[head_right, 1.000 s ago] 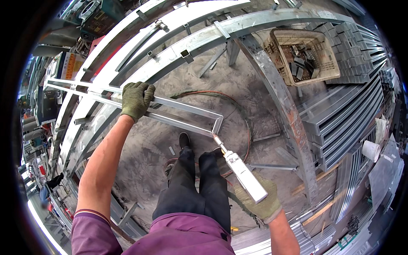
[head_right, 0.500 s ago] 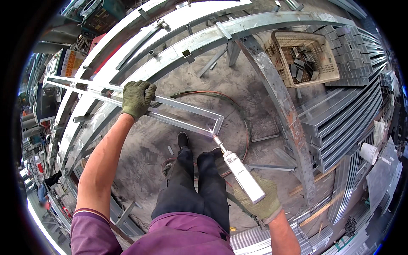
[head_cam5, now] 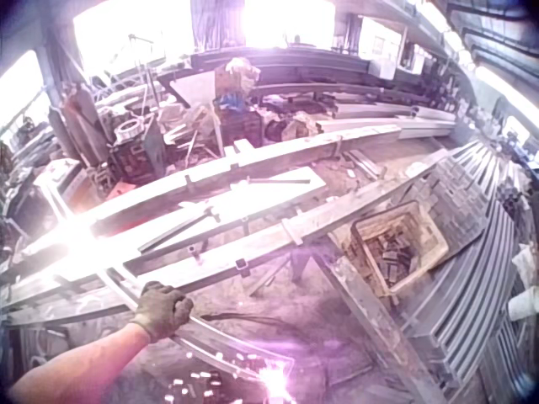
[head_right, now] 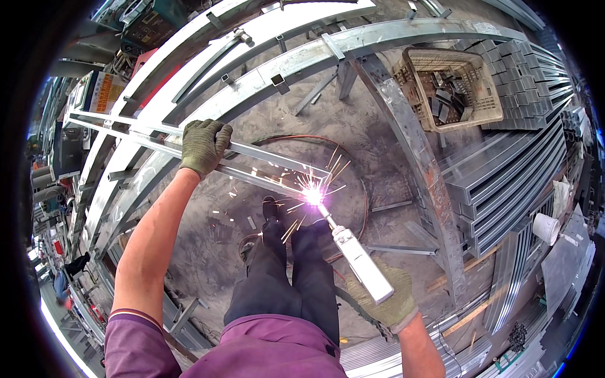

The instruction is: The person welds two aluminum square tubes together using a handheld welding torch, then uses a hammer to tap and align the joint. The person repeats welding and hammering steps to secure the frame, then lifts and inspects the finished assembly.

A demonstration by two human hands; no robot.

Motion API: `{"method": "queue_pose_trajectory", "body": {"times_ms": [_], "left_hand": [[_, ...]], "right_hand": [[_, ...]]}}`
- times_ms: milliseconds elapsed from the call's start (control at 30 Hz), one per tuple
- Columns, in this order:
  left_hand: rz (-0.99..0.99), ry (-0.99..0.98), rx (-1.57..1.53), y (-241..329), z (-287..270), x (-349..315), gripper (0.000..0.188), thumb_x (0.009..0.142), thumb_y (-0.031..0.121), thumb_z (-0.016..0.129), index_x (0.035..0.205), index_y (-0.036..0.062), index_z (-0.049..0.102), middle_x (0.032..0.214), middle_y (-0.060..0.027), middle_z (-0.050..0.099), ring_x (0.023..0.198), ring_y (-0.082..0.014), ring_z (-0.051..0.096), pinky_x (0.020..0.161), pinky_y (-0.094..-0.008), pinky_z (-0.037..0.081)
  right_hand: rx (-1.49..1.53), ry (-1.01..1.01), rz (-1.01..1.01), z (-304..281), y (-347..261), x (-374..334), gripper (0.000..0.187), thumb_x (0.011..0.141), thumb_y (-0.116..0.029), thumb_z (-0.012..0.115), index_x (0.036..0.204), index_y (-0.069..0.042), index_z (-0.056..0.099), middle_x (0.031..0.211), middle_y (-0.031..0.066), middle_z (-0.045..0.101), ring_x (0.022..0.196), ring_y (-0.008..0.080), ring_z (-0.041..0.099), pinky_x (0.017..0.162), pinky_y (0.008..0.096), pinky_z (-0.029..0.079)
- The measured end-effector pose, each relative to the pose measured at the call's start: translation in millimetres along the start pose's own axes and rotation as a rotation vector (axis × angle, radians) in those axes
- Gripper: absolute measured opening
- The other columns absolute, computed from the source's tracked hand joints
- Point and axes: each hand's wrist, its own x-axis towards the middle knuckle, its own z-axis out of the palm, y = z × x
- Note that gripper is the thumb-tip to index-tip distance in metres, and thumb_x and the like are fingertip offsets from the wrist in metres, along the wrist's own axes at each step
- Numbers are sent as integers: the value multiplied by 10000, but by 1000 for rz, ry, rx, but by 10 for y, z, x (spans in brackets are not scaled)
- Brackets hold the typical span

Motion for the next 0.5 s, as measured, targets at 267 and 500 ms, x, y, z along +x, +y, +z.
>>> {"method": "queue_pose_trajectory", "body": {"times_ms": [267, 500], "left_hand": [[-25, -13, -18, -13, 21, 11, 361, 1040, 410, 613, 1011, 101, 798, 993, -142, 752, 1012, -406, 663, 989, -518, 459], [-8, -17, -10, 15, -23, 1, 359, 1041, 407, 612, 1014, 103, 802, 991, -144, 756, 1016, -406, 666, 995, -515, 459]], "right_hand": [[16, -8, 19, -39, -53, 28, 257, 849, -217, 855, 1087, -138, 798, 1006, 91, 777, 859, 300, 772, 725, 420, 622], [23, 5, 19, -24, -68, 10, 265, 852, -201, 857, 1090, -106, 790, 989, 118, 770, 833, 315, 772, 715, 418, 623]]}}
